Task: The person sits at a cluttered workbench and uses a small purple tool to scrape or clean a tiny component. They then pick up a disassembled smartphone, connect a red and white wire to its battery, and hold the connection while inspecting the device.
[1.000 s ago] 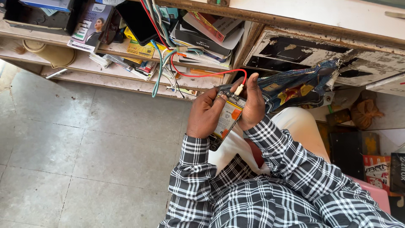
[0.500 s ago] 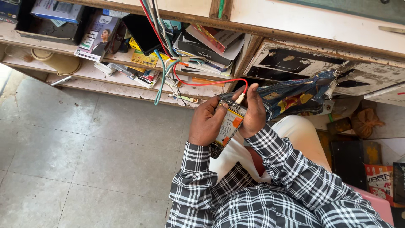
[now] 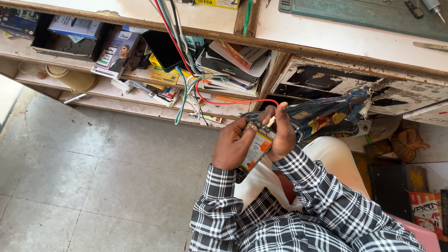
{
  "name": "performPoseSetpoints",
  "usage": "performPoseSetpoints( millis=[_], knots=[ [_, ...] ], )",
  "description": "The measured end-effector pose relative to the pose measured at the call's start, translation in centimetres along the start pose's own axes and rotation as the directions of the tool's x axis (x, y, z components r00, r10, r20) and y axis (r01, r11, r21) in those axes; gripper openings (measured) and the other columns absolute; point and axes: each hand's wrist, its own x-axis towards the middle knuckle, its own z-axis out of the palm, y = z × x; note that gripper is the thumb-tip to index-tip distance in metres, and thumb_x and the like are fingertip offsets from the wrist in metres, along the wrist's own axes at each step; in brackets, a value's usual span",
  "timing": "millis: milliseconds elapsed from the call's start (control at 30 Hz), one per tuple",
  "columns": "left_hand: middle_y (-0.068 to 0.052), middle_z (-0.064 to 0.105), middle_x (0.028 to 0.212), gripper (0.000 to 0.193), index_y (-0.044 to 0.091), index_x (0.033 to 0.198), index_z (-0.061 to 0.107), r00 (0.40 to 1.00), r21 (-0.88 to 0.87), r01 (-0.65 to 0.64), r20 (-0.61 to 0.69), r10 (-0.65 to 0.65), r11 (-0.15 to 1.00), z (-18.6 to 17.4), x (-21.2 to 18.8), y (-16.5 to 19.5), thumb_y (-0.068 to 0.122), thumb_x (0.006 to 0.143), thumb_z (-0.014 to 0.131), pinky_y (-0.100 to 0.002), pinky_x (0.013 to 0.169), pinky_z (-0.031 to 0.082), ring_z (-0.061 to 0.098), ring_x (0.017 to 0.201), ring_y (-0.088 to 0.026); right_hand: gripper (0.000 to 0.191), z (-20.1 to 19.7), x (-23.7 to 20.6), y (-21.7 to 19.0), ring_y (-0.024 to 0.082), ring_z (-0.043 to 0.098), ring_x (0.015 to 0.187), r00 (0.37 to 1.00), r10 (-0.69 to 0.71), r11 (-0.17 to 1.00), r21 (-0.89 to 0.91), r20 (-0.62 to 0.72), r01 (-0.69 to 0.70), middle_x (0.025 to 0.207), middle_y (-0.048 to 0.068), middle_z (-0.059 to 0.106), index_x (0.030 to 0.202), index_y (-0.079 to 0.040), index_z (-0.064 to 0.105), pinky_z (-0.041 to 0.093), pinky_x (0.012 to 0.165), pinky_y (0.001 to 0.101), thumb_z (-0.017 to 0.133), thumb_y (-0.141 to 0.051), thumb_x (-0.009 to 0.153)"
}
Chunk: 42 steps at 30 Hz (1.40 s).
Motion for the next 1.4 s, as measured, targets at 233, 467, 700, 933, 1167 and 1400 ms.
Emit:
performPoseSetpoints(
  millis=[233,467,700,933,1167,1400],
  knots=[
    [-0.005,0.065,0.071,0.021,0.000,0.097,0.068,1.000,-0.021,0.021,0.016,-0.020,1.000,-0.2,-0.2,0.5,0.019,0.096,0.061,-0.028,0.058,0.047,0.054,0.063,-0.007,0.061,0.1,-0.1,-0.1,0.011,0.044,0.072,1.000,-0.007,0.999,-0.033,-0.020,0.006,0.077,0.000,0.043,0.080,-0.012,0.045,0.042,0.069,0.0280,0.048,-0.069,0.100],
    [-0.005,0.064,0.070,0.020,0.000,0.097,0.068,0.999,-0.029,0.036,0.016,-0.035,0.999,-0.1,-0.2,0.4,0.019,0.097,0.061,-0.028,0.058,0.046,0.051,0.063,-0.007,0.060,0.0,0.0,-0.2,0.010,0.045,0.072,0.999,0.004,0.998,-0.061,-0.044,-0.007,0.078,-0.001,0.044,0.079,-0.012,0.044,0.043,0.071,0.0272,0.045,-0.069,0.099],
    [-0.003,0.066,0.073,0.022,-0.001,0.100,0.069,0.999,-0.072,0.044,0.020,-0.043,0.996,0.0,0.0,-0.1,0.019,0.097,0.061,-0.027,0.058,0.046,0.052,0.064,-0.005,0.060,0.1,0.1,-0.1,0.011,0.050,0.076,0.999,-0.027,0.998,-0.055,-0.039,0.025,0.080,0.001,0.048,0.081,-0.010,0.048,0.046,0.074,0.0276,0.049,-0.067,0.101],
    [-0.001,0.067,0.077,0.023,-0.002,0.104,0.070,0.999,-0.143,0.045,0.024,-0.042,0.989,0.0,0.3,-0.6,0.019,0.098,0.060,-0.025,0.059,0.047,0.054,0.068,-0.003,0.058,0.1,-0.1,0.1,0.013,0.057,0.076,0.997,0.016,0.999,-0.045,-0.082,-0.019,0.081,0.005,0.058,0.088,-0.008,0.057,0.052,0.073,0.0291,0.050,-0.064,0.097],
    [-0.003,0.067,0.075,0.022,-0.002,0.101,0.069,0.998,-0.119,0.058,0.033,-0.054,0.991,0.2,0.2,-0.8,0.018,0.098,0.060,-0.026,0.058,0.046,0.053,0.066,-0.004,0.058,-0.5,0.2,0.3,0.012,0.053,0.078,0.999,-0.009,1.000,-0.028,-0.039,0.008,0.082,0.002,0.052,0.083,-0.009,0.052,0.049,0.077,0.0291,0.050,-0.065,0.101],
    [-0.005,0.064,0.070,0.022,-0.001,0.096,0.069,0.999,-0.014,0.053,0.006,-0.053,0.999,0.2,0.1,-0.5,0.019,0.095,0.061,-0.029,0.057,0.045,0.050,0.062,-0.006,0.059,-0.6,0.3,0.4,0.011,0.045,0.073,0.998,0.021,1.000,-0.003,-0.055,-0.022,0.079,0.000,0.044,0.079,-0.012,0.046,0.043,0.072,0.0289,0.050,-0.067,0.100]
  ],
)
